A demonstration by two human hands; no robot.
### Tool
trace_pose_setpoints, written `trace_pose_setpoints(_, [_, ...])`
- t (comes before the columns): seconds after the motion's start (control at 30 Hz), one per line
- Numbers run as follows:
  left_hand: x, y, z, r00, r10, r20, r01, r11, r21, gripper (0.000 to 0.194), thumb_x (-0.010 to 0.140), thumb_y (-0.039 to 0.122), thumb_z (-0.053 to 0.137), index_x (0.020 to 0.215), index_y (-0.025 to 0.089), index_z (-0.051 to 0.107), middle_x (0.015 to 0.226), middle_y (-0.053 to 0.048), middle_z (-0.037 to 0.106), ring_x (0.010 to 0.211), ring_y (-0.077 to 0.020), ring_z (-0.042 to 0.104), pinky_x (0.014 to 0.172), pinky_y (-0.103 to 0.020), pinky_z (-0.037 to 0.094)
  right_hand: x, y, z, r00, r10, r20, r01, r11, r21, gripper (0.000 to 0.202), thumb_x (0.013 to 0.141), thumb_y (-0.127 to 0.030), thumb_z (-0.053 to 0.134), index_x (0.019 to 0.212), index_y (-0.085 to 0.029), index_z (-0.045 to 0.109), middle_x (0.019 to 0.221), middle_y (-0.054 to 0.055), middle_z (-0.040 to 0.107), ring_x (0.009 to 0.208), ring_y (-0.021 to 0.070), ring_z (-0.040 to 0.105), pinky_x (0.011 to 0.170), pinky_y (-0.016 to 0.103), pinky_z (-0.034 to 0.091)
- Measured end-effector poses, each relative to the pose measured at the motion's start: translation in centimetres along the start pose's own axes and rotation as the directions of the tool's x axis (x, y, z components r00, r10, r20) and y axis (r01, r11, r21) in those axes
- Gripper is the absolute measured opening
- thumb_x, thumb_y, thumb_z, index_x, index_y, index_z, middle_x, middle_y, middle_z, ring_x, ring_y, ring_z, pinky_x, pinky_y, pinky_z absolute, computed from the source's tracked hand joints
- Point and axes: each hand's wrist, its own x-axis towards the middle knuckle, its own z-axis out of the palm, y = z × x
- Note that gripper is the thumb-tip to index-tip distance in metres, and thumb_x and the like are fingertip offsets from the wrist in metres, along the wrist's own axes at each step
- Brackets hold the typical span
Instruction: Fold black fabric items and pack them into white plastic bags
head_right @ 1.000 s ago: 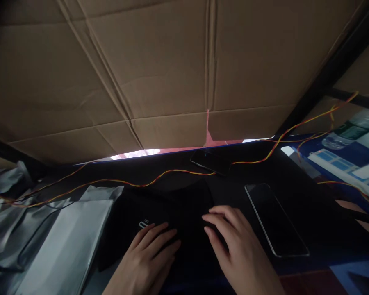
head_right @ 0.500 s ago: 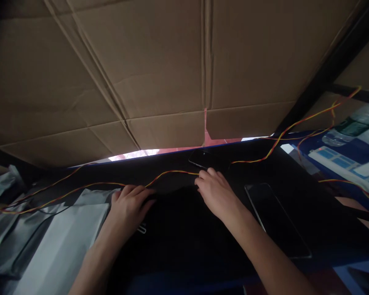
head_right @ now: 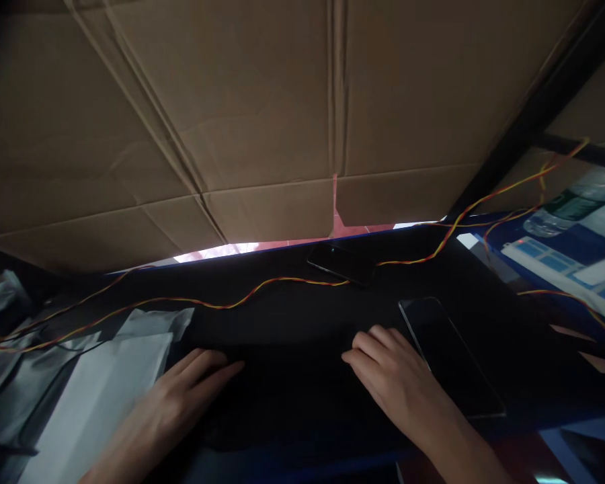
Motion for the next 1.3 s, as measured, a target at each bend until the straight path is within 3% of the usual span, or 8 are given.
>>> trace_pose_setpoints(0.1, [-0.7,-0.8,-0.2,0.999,-0.038,-0.027,0.039,0.998,0.046,0.038,0.108,0.012,0.053,0.134,0.029,0.075,0.121,-0.006,0.076,0.108,-0.0244,0.072,0.091,-0.036,0.061,0.3,0.2,-0.4,1.0,0.013,0.01,-0.013,1.0,0.018,0.033,0.111,-0.012,0.05,0.11,-0.026,0.079,0.095,0.002,0.072,0.084,0.0213,0.066,0.075,0.037,0.05])
trace_pose_setpoints(0.37, [-2.5,-1.9,-0.5,0.992,-0.105,-0.072,0.11,0.991,0.075,0.031,0.112,0.016,0.049,0.122,0.024,0.077,0.1,-0.005,0.072,0.087,-0.0209,0.068,0.081,-0.034,0.06,-0.2,0.1,-1.7,0.998,-0.022,-0.059,0.02,0.999,-0.033,0.033,0.113,-0.014,0.049,0.117,-0.025,0.08,0.098,0.003,0.074,0.085,0.0205,0.067,0.078,0.04,0.053])
trace_pose_setpoints(0.53, [-2.1,-2.5,-0.2,0.997,-0.074,-0.028,0.075,0.996,0.038,0.026,0.111,0.018,0.054,0.118,0.026,0.078,0.097,-0.003,0.072,0.084,-0.0202,0.068,0.078,-0.033,0.058,-0.6,0.0,-1.0,0.999,0.03,0.038,-0.031,0.999,0.015,0.04,0.114,-0.016,0.045,0.111,-0.029,0.082,0.092,0.003,0.074,0.081,0.02,0.069,0.073,0.036,0.057])
trace_pose_setpoints(0.7, [-1.9,-2.9,-3.0,0.999,-0.051,-0.002,0.051,0.998,0.022,0.035,0.106,0.021,0.058,0.133,0.034,0.077,0.115,-0.004,0.077,0.106,-0.0259,0.071,0.092,-0.041,0.057,-1.2,0.2,-1.4,0.991,0.11,0.08,-0.119,0.985,0.127,0.037,0.115,-0.027,0.047,0.126,-0.033,0.081,0.106,0.004,0.078,0.093,0.0217,0.075,0.08,0.038,0.065])
trace_pose_setpoints(0.87, [-1.0,0.1,-5.2,0.996,-0.041,-0.085,0.043,0.999,0.015,0.034,0.108,0.033,0.06,0.14,0.033,0.073,0.128,-0.002,0.079,0.119,-0.0282,0.071,0.098,-0.043,0.057,-1.7,-1.0,-3.1,0.984,0.177,0.024,-0.178,0.972,0.154,0.033,0.113,-0.044,0.056,0.138,-0.039,0.076,0.135,0.004,0.076,0.119,0.0274,0.076,0.094,0.044,0.069])
trace_pose_setpoints(0.97, [0.5,3.0,-3.8,0.999,-0.017,-0.034,0.018,1.0,0.007,0.046,0.107,0.047,0.067,0.151,0.031,0.066,0.143,-0.005,0.075,0.128,-0.032,0.07,0.102,-0.048,0.059,-2.0,-1.9,-2.6,0.987,0.154,0.041,-0.158,0.98,0.117,0.041,0.103,-0.056,0.072,0.142,-0.044,0.074,0.152,0.001,0.07,0.134,0.0341,0.07,0.098,0.051,0.069])
trace_pose_setpoints(1.07, [2.0,4.8,-1.5,1.0,-0.007,-0.006,0.007,0.999,-0.045,0.036,0.108,0.035,0.066,0.143,0.028,0.071,0.136,-0.006,0.078,0.121,-0.0316,0.074,0.099,-0.05,0.06,-2.4,-2.2,-0.7,0.979,0.185,0.084,-0.194,0.974,0.114,0.048,0.102,-0.051,0.076,0.149,-0.043,0.07,0.157,0.0,0.067,0.141,0.0345,0.065,0.103,0.054,0.067])
trace_pose_setpoints(1.3, [2.2,4.4,0.6,0.994,-0.111,0.002,0.109,0.973,-0.201,0.029,0.11,0.015,0.052,0.11,0.028,0.079,0.095,0.001,0.078,0.082,-0.022,0.073,0.075,-0.038,0.055,-2.8,-1.9,1.5,0.962,0.263,0.075,-0.272,0.948,0.164,0.017,0.107,-0.036,0.069,0.12,-0.04,0.08,0.135,0.001,0.076,0.127,0.0307,0.069,0.101,0.055,0.064])
